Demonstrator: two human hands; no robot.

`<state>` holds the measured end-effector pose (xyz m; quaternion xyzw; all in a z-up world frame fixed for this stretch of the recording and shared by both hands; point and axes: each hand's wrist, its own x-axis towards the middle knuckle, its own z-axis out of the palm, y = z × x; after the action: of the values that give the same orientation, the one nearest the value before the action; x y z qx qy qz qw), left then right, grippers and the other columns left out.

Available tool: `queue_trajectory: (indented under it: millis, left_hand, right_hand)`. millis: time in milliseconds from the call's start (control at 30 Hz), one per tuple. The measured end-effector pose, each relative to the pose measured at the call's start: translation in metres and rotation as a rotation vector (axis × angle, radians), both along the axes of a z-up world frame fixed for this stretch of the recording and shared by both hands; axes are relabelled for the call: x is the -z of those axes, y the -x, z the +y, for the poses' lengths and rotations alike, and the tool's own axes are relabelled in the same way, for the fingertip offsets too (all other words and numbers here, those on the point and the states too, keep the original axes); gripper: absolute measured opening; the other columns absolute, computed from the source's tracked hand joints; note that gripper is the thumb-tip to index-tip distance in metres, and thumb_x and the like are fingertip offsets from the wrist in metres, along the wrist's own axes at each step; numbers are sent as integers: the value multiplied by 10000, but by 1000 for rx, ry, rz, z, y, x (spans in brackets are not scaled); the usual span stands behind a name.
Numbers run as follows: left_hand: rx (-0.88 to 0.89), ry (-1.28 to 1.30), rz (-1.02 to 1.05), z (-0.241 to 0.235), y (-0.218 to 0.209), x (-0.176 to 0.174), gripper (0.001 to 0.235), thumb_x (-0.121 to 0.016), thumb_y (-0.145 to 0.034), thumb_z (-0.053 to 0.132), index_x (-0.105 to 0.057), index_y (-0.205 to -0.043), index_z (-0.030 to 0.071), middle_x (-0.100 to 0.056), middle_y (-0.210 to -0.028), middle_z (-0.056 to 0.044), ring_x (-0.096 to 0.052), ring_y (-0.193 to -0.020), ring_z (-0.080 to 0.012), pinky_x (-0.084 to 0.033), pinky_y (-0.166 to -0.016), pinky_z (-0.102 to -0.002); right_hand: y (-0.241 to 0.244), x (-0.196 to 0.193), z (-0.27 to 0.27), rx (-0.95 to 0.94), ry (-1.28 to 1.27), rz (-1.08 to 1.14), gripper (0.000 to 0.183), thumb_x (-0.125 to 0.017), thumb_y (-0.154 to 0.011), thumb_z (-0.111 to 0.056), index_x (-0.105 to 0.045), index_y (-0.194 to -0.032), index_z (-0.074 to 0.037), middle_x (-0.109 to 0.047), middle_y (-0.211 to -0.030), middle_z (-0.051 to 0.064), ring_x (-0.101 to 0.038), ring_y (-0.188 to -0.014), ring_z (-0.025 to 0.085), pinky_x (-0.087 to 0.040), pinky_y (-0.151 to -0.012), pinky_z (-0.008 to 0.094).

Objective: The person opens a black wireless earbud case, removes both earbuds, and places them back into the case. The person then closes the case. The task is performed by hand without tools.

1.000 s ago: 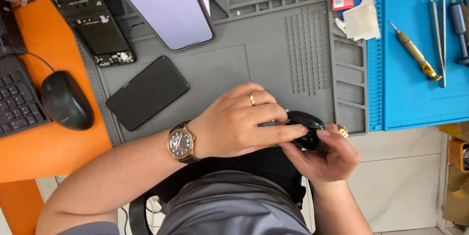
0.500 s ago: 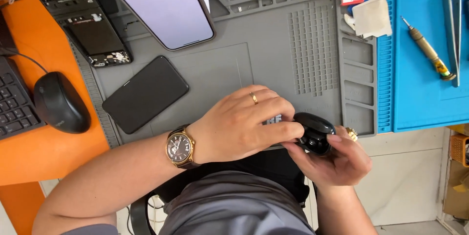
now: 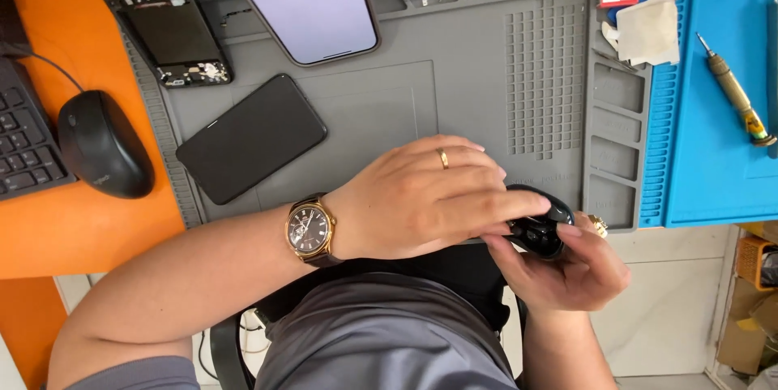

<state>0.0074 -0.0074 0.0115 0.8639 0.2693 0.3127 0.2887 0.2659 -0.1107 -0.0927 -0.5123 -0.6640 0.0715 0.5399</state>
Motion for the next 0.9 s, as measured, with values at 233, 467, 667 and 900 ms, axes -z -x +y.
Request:
queue_trajectory:
  millis: [233, 467, 667, 900]
  left_hand:
    - [-76, -9, -4, 3, -3, -6, 302, -707, -1146, 330, -668, -1372, 133, -787, -1084, -71, -767, -1074, -251, -597, -1105, -449]
    - [-133, 13, -62, -3, -4, -3, 227, -766, -1123, 238, -722, -1318, 131, -838, -1090, -55, -817, -1102, -257, -623, -1064, -464]
    - [-101, -44, -150, 5, -3, -16, 179, -798, -1088, 230, -766, -1210, 102, -786, -1063, -64, -773, -1036, -258, -635, -1024, -439]
    - [-125, -108, -157, -4, -11, -22, 176, -813, -1077, 248, -804, -1135, 82, -761, -999, -60, -734, -974, -273, -646, -995, -443]
  right_hand:
    - [1, -8, 3, -17, -4, -81, 888, -1066, -713, -398, -447, -1217, -10, -546, -1088, 105, -629, -791, 270, -554, -814, 431]
    - [2, -9, 3, -5, -16, -90, 872, -1062, -718, -428, -479, -1209, -5, -564, -1091, 95, -659, -815, 277, -568, -811, 431]
    - [5, -2, 4, 50, -48, -63, 852, -1072, -697, -383, -491, -1185, 3, -551, -1075, 93, -617, -809, 241, -573, -836, 417]
    - [14, -3, 12, 49, -135, -45, 702, -951, -807, -439, -499, -1119, -2, -561, -960, 125, -580, -669, 283, -501, -676, 419]
